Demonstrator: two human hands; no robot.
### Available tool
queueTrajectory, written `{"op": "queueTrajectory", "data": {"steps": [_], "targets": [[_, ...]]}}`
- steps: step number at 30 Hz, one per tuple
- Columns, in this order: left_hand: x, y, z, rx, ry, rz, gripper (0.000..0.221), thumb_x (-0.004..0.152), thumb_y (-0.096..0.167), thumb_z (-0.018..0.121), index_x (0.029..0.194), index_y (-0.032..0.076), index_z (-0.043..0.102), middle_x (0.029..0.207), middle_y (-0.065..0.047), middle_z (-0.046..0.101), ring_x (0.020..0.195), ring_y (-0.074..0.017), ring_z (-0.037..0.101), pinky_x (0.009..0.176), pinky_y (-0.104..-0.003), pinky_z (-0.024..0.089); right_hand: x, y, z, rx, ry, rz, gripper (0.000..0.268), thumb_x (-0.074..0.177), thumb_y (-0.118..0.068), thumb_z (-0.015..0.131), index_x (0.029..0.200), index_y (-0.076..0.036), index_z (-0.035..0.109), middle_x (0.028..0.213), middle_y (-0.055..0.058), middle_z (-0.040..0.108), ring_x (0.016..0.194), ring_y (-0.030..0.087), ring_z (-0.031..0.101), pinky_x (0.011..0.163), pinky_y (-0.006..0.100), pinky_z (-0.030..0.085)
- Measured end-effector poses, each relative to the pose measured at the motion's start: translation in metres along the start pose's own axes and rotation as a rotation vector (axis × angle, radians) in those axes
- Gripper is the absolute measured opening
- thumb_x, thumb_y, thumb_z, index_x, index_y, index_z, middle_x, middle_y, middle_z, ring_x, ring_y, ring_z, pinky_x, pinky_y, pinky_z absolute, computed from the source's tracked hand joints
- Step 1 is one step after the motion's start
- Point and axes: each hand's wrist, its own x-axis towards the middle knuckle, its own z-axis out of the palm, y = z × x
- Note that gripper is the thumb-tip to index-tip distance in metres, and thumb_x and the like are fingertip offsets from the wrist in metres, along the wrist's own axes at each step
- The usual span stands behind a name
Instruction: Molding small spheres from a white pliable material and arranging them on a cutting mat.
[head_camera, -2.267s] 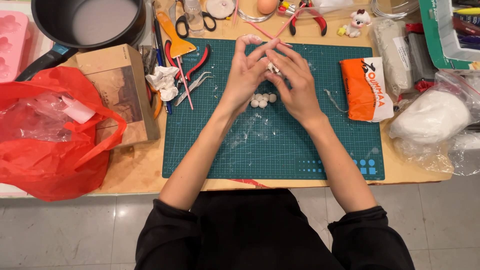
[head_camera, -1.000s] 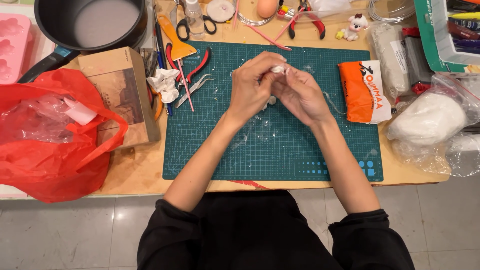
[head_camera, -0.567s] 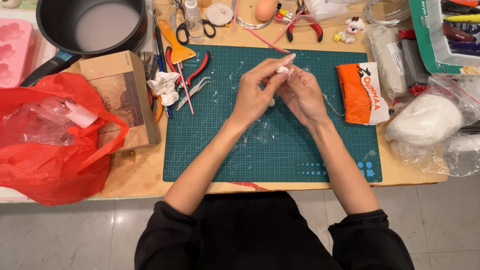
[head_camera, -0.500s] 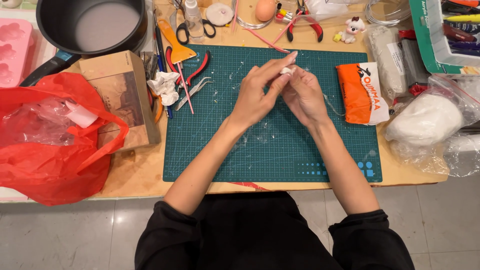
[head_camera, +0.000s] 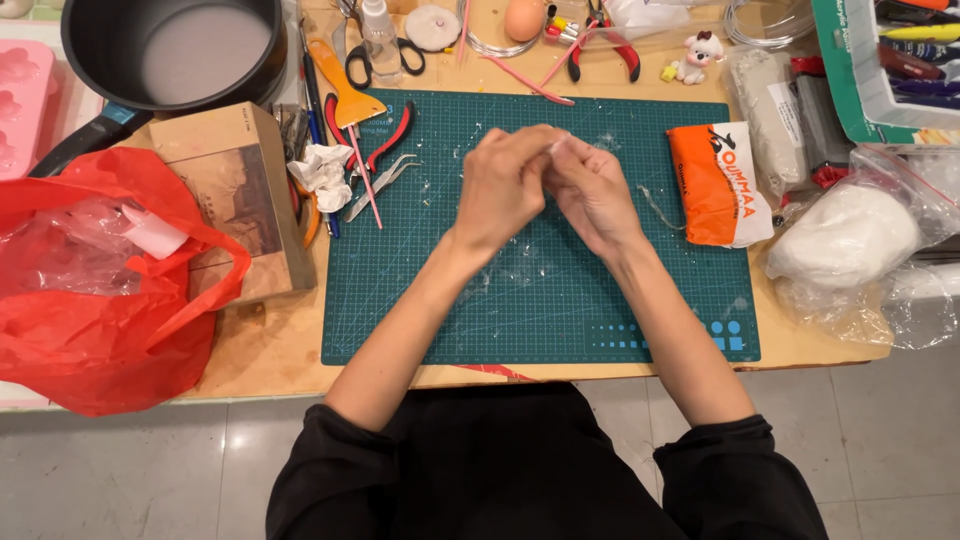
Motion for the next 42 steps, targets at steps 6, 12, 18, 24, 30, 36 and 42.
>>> {"op": "queueTrajectory", "data": {"steps": [6,12,18,24,30,36,42], "targets": [[0.017,-0.001,-0.022,-0.560,-0.282,-0.158,0.061,0.087,0.006,0.076,0.144,0.004,0.054,0.126,-0.012,0.072,0.108,-0.0190,0.070,0.095,-0.034,0.057,0.003,-0.023,0.013,0.077,-0.006,0.036,0.028,0.101,-0.024,0.061,0.119,-0.003,0.062,0.118,0.010,0.072,0.120,0.023,0.070,0.112,0.038,0.050],[0.016,-0.009,-0.013,-0.499,0.025,-0.245,0.039,0.108,0.025,0.062,0.142,0.005,0.060,0.134,-0.010,0.073,0.115,-0.0174,0.073,0.104,-0.032,0.057,0.001,0.006,-0.012,-0.132,-0.209,-0.103,0.029,0.117,-0.021,0.062,0.131,0.005,0.059,0.133,0.014,0.062,0.130,0.025,0.061,0.127,0.045,0.045],[0.014,-0.002,-0.012,0.154,0.096,0.008,0.060,0.113,0.052,0.028,0.157,0.015,0.047,0.166,-0.013,0.046,0.155,-0.0305,0.039,0.131,-0.052,0.021,-0.028,-0.021,0.061,0.278,-0.368,0.070,0.103,0.102,-0.071,0.044,0.171,-0.002,0.011,0.176,0.011,0.021,0.164,0.023,0.024,0.137,0.041,0.015],[0.003,0.067,0.020,0.457,-0.302,0.169,0.083,0.094,0.070,0.044,0.158,0.018,0.036,0.167,-0.010,0.029,0.158,-0.0353,0.023,0.127,-0.061,0.013,-0.025,-0.011,0.056,0.207,-0.309,-0.147,0.106,0.098,-0.077,0.041,0.169,-0.007,0.007,0.177,0.015,0.012,0.166,0.032,0.015,0.137,0.046,0.011],[0.040,0.062,-0.007,0.371,-0.423,0.153,0.088,0.091,0.078,0.044,0.160,0.024,0.039,0.163,-0.004,0.037,0.158,-0.0278,0.029,0.133,-0.054,0.018,-0.025,0.001,0.054,0.199,-0.333,0.088,0.093,0.103,-0.066,0.041,0.167,-0.003,0.014,0.176,0.019,0.014,0.164,0.036,0.018,0.135,0.053,0.017],[-0.014,0.053,0.019,0.418,-0.289,0.202,0.082,0.103,0.066,0.042,0.164,0.012,0.036,0.173,-0.013,0.031,0.164,-0.0347,0.024,0.136,-0.059,0.011,-0.016,0.044,0.081,0.456,-0.256,-0.850,0.089,0.097,-0.068,0.044,0.168,-0.018,0.023,0.175,0.005,0.021,0.157,0.049,0.034,0.133,0.060,0.025],[0.042,0.083,0.014,0.330,-0.454,0.358,0.084,0.097,0.072,0.043,0.160,0.016,0.036,0.168,-0.014,0.031,0.159,-0.0339,0.023,0.132,-0.054,0.009,-0.030,-0.009,0.054,0.347,-0.413,0.076,0.113,0.093,-0.080,0.041,0.167,0.000,0.010,0.176,0.020,0.011,0.165,0.034,0.014,0.135,0.055,0.013]]}}
